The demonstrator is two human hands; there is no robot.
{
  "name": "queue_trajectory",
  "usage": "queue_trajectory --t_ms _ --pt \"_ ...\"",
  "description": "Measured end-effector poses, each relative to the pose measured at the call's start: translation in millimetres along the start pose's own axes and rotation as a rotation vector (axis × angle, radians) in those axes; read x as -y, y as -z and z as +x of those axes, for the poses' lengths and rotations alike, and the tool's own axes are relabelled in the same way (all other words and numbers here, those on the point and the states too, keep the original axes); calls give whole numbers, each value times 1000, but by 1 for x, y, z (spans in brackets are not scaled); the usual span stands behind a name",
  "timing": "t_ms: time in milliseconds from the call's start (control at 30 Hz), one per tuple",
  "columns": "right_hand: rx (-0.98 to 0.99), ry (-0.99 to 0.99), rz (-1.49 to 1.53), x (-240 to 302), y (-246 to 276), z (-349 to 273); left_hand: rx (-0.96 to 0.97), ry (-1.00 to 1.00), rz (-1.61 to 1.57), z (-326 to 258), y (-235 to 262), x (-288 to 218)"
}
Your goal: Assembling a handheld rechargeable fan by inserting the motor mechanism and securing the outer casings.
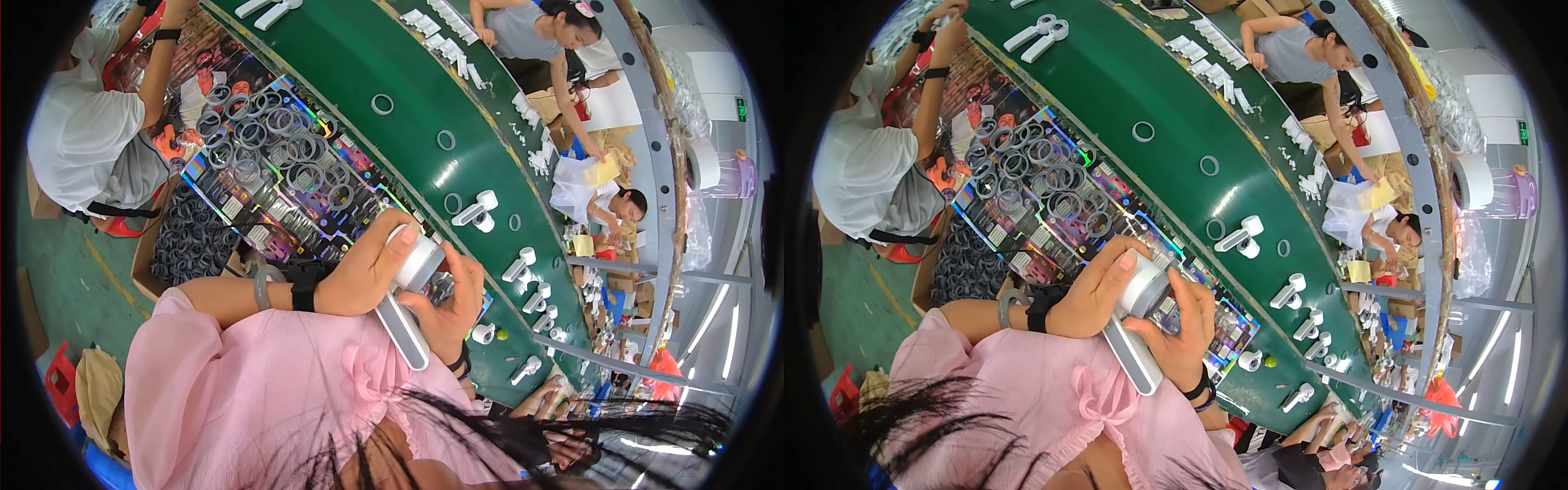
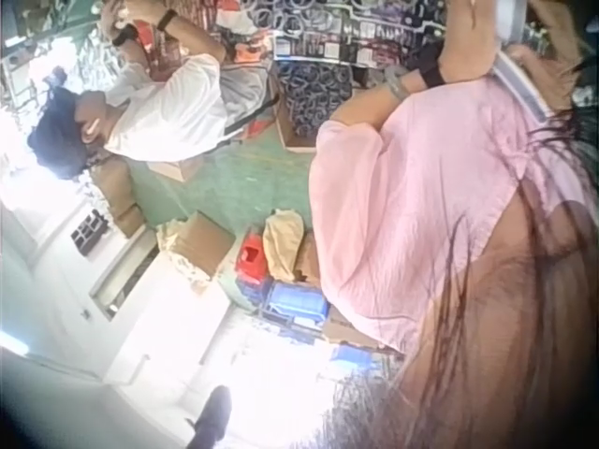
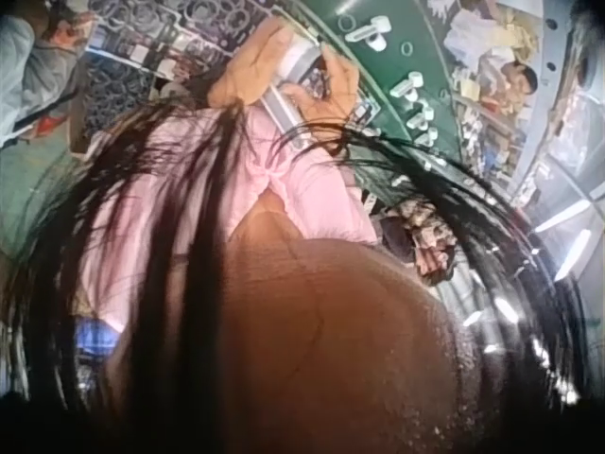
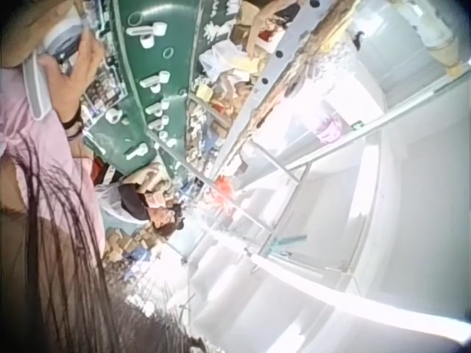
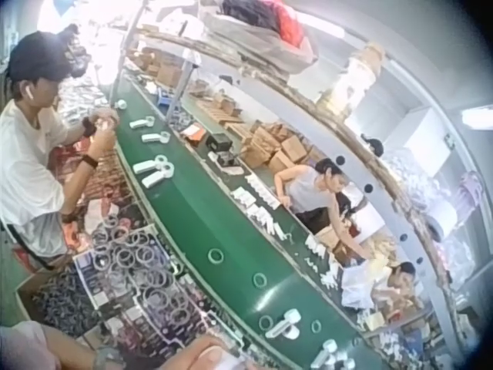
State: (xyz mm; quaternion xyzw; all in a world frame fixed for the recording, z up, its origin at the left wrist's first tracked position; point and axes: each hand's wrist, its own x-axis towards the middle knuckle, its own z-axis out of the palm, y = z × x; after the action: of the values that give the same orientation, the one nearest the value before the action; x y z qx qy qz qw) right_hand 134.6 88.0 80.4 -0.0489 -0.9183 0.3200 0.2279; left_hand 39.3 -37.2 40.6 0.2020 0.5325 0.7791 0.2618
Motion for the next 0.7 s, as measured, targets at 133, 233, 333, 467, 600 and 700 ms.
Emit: queue_trajectory --t_ms 133,233,333,467,600,700 --pt "61 -17 -32 -4 -1 1 41 14 52 2 4 1" --pt "70 -30 -10 -9 -2 1 32 49 75 7 5 11" --pt "39 -64 18 -11 -2 8 85 20 46 19 8 13" --pt "-97 64 -47 -9 1 17 207 -25 78 32 14 -14" --pt "-159 253 -192 -21 -1 11 324 -88 354 33 18 -15" --pt "-67 220 -31 -11 14 26 323 93 5 26 11 -18"
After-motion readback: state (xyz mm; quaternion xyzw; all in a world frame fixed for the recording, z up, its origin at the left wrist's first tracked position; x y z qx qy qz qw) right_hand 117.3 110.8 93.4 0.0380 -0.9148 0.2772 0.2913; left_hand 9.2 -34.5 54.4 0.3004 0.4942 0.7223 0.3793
